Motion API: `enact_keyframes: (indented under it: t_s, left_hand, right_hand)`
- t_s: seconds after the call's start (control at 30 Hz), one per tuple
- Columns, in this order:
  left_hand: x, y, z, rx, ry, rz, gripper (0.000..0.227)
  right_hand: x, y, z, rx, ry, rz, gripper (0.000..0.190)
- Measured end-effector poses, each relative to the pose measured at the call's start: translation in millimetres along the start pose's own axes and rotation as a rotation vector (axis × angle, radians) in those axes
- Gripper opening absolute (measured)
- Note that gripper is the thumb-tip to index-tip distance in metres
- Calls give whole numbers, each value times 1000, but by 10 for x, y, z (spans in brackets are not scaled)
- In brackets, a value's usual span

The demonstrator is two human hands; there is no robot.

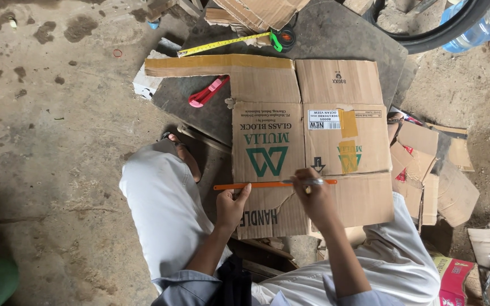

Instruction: The person marks a line on a cardboard box using a ruler and a pen, then uses a red utility knife to cut along the marked line. The person continues to cut the cardboard into smaller pieces, separating the flaps and trimming the edges.

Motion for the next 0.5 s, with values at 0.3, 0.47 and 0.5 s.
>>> enact_keyframes:
  t_s: [0.3,0.47,0.5]
  left_hand:
    - [0,-3,-45,6,14,41,60]
    - [10,5,-244,118,-4,-3,55]
    - [14,28,-168,105,-9,-11,55]
  right_hand:
    - [897,336,999,-87,290,204,14]
    - [849,635,1479,-207,50,302,15]
    - [781,562,1339,-206,49,317,15]
Point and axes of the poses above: each hand's wrist, its own y-axis away from the middle knuckle, its own x-axis out of the back of the hand, z = x × y, the point moved 10 cm from there along -y, towards the middle knuckle, and after that the axes turned 1 degree about y, right-handed, at the moved point
